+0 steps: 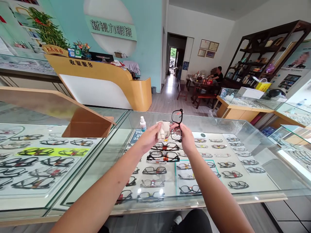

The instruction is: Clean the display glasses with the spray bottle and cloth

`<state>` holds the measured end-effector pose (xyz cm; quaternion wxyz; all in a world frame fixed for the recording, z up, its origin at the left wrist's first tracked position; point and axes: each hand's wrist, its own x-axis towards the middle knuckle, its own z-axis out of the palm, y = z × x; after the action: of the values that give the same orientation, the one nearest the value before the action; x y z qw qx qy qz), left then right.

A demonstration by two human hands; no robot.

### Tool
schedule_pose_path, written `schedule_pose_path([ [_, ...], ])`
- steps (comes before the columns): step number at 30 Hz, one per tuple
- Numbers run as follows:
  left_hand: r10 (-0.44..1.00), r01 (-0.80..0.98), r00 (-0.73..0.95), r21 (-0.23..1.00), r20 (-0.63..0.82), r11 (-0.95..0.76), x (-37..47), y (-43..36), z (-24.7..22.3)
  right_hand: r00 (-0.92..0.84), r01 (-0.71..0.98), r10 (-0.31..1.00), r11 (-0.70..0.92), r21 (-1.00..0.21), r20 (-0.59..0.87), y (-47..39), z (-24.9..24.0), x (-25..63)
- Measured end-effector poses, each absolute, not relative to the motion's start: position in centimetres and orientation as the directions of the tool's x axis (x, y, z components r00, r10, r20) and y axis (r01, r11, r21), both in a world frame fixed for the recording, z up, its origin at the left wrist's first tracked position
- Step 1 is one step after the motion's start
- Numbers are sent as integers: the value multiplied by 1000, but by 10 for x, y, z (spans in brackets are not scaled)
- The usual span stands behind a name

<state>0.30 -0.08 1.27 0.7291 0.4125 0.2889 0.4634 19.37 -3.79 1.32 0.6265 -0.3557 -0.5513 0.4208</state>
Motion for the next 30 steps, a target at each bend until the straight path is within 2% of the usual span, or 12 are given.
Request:
schedule_pose_path([
  [10,833,-346,551,896,-48,280,3,-7,9,100,-75,903,425,-902,417,-38,14,191],
  [17,767,-299,641,916,-15,268,5,-12,5,27,-119,934,356,-927,355,-40,11,184],
  [23,808,-235,587,944,-54,234,8,-16,7,17,-180,954,296,-938,298,-39,4,185],
  [30,807,-204,589,974,44,96,15,-19,8,52,-205,962,273,-940,268,-41,5,181],
])
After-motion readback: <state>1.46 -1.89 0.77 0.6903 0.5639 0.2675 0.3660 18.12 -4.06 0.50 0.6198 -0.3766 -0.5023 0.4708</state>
